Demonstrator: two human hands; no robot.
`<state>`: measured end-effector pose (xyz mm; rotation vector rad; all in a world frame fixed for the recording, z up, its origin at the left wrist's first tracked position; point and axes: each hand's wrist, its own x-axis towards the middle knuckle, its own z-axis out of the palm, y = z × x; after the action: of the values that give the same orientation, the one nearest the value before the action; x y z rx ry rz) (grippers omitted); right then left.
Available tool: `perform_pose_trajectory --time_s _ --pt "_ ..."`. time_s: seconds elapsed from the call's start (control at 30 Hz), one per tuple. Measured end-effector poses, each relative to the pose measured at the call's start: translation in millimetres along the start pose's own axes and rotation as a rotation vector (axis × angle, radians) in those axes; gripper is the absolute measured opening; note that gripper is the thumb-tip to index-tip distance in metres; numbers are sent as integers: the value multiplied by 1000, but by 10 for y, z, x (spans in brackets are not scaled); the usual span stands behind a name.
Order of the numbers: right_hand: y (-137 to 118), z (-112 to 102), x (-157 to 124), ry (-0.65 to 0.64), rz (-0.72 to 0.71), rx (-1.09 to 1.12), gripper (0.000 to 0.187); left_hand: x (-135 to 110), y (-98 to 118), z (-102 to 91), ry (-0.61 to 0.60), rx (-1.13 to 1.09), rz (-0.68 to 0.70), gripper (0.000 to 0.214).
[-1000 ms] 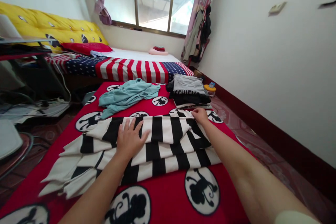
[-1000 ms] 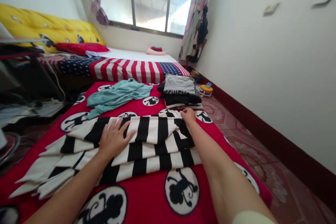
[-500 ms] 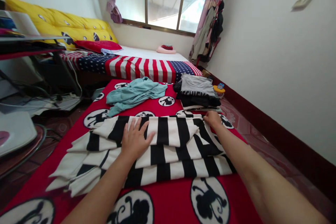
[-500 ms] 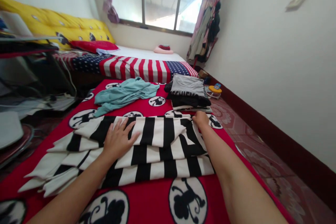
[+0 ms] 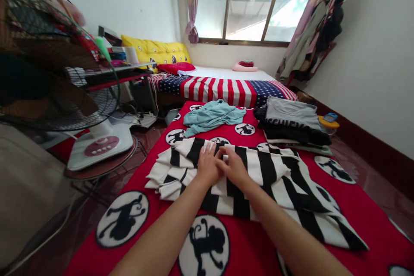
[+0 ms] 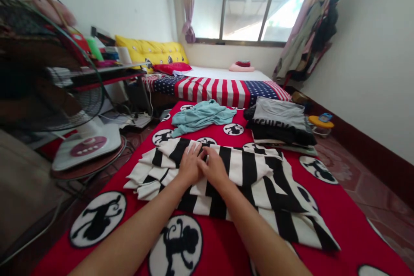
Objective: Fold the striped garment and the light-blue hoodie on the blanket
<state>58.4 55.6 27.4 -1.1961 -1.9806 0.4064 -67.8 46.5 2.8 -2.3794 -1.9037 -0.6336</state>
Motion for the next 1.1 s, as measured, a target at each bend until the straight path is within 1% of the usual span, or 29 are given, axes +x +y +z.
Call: perform_pose_trajectory --time_s 0.03,0.07,0.1,0.13,0.2,0.3,0.33,0.4,0.47,0.5,0.57,0.6,0.67,0.7,0.77,0.83,0.9,0.97,1.03,1.1 --pt "-66 159 -89 11 -15 21 41 -21 -16 -1 -11 6 5 52" --pt "-101 270 -161 30 -10 37 43 -48 -36 -6 -17 12 6 51" --pt "-110 338 -212 51 11 54 46 -82 -59 -15 -19 18 5 52" --pt "-100 369 -243 67 41 77 48 -120 -89 -33 -19 25 6 53" --pt "-58 365 -261 79 96 123 51 -199 -179 -97 -21 43 20 56" --pt "-29 320 -254 61 80 94 50 -285 -418 -274 -27 85 13 54" --pt "-37 312 -257 54 59 65 49 -297 -526 -346 -21 102 -26 52" --pt "-68 308 -271 49 25 17 47 -296 -767 -491 -3 107 -185 51" --pt "-99 311 -290 54 1 -4 46 -266 -1012 -616 -1 80 -367 62" --pt "-109 313 -297 59 -6 -9 45 -243 -1122 -666 -8 68 -431 70" --pt "-120 313 -307 67 -16 -13 44 -186 -1300 -743 -40 24 -518 87" --pt "-124 311 -309 68 -18 -13 43 -152 -1362 -772 -61 -10 -548 92" --pt "-134 304 -312 65 -22 -10 43 -84 -1428 -814 -117 -112 -598 89" --pt "-143 300 -313 62 -24 -5 43 -53 -1435 -830 -148 -171 -605 83" --pt "-165 288 -317 58 -29 13 44 -3 -1403 -862 -199 -270 -573 68" --pt "-186 275 -325 56 -29 44 45 25 -1321 -901 -230 -368 -531 57" --pt "-201 264 -338 61 -10 102 48 31 -1192 -955 -229 -453 -485 49" --pt "-212 262 -354 62 29 229 55 22 -1007 -1022 -209 -519 -434 43" --pt "-232 269 -372 42 63 444 70 3 -761 -1084 -184 -567 -351 38" --pt "-268 276 -387 37 86 669 87 -30 -471 -1121 -172 -595 -254 33"
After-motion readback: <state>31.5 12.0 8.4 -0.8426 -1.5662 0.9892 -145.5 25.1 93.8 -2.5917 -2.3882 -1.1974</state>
